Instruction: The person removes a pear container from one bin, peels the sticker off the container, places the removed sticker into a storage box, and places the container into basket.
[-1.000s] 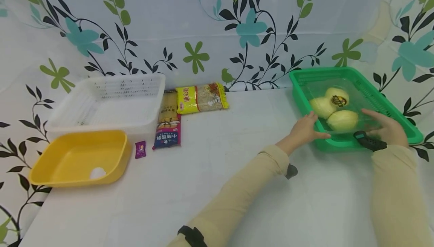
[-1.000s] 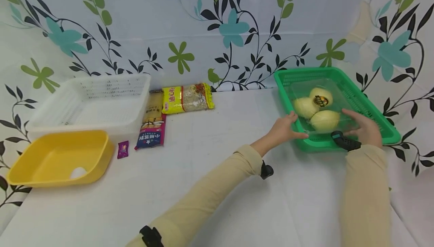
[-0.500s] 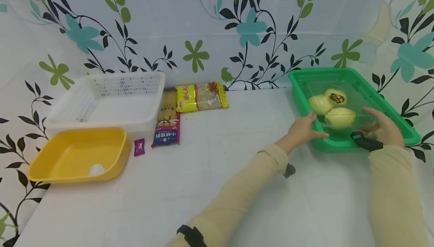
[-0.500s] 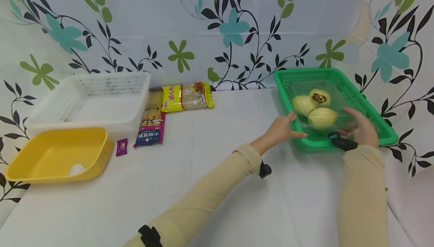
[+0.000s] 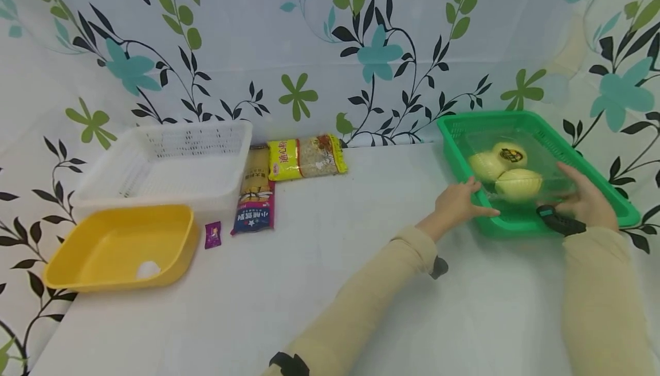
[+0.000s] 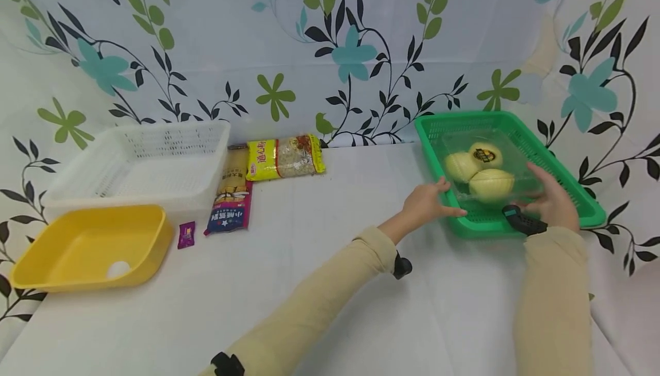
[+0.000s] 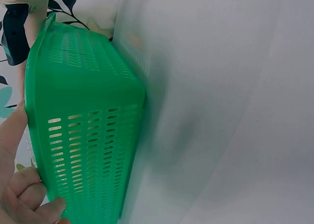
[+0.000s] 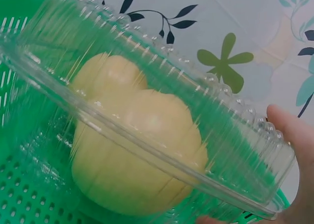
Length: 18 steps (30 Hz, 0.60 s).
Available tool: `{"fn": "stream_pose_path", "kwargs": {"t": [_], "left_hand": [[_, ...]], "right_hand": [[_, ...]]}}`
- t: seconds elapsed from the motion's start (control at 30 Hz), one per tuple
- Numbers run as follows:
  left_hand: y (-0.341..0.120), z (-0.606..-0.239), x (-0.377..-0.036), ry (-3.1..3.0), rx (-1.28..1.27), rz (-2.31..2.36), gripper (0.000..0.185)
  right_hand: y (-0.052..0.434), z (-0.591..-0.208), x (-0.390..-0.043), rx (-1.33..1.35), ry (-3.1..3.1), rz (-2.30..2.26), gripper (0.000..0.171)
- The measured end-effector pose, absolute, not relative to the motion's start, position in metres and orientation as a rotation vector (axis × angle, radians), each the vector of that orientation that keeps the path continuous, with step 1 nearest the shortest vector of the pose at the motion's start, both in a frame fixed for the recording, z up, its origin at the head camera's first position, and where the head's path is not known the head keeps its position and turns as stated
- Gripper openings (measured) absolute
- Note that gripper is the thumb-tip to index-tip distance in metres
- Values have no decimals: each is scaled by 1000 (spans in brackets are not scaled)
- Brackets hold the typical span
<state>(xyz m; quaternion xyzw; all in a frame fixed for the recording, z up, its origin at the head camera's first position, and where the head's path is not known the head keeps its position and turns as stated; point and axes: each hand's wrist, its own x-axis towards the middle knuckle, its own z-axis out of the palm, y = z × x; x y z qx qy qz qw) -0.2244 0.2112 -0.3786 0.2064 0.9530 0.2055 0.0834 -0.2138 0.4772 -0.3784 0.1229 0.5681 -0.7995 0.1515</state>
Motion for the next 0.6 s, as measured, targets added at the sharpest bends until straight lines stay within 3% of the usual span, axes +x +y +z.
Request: {"fn": "stream_pose_path", "kwargs": {"t": [0.07, 0.1, 0.17, 0.33, 0.5, 0.6], "left_hand": [[210, -379, -223, 2845, 612, 612, 74], [209, -379, -223, 2844, 611, 620, 74], [208, -378, -223, 2850, 609, 627, 73], [207, -375, -225, 2884, 609, 603, 73], [204, -375, -227, 2885, 612, 598, 74], [203, -376, -227, 2888, 631, 607, 74]], "right_hand": [[477, -374, -220, 596, 1353, -2398, 58], [475, -372, -222, 630, 1338, -2400, 66], [474, -368, -225, 638, 1389, -2394, 77], [473, -363, -224, 647, 1219, -2561, 72], [472, -364, -226, 655, 1038, -2570, 96], [471, -363, -227, 650, 1082, -2517, 99]]}}
